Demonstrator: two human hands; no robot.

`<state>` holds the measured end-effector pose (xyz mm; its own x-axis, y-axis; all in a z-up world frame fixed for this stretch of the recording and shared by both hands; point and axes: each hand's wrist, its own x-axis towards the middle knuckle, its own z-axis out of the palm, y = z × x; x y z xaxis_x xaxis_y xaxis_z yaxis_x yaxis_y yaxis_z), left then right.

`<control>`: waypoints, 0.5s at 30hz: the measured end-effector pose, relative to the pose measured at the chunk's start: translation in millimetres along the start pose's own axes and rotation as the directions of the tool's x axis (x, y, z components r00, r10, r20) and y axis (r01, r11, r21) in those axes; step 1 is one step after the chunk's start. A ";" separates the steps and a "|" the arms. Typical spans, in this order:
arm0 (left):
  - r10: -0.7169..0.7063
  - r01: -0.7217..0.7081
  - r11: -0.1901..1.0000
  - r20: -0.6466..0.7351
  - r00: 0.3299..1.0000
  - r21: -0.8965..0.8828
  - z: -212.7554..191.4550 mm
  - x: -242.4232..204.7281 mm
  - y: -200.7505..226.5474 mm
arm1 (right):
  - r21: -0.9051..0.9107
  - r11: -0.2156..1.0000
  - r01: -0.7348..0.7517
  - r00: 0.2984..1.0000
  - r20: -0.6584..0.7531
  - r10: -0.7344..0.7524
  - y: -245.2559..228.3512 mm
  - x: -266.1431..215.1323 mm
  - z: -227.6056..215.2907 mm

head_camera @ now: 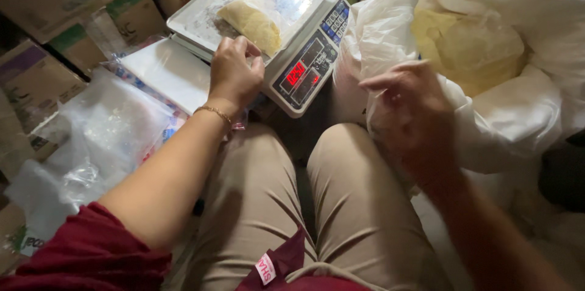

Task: The person scoops a yellowish powder from a large sack into small plastic bags using a blue scoop, weighs each bag on a digital scale, and ties the bags shut. The process is repeated multiple times.

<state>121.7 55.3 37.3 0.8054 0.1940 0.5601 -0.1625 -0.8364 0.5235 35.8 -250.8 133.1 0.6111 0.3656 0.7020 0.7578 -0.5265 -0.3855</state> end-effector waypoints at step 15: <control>-0.093 0.081 0.992 0.120 0.988 0.099 5.4 27.3 10.1 | 0.209 0.920 -0.330 0.931 0.233 0.281 88.6 34.9 163.8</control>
<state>145.1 49.4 54.4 0.8794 0.2080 0.4283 -0.0395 -0.8646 0.5009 161.8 -159.0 25.3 0.8353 0.3708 0.4058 0.5434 -0.4452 -0.7117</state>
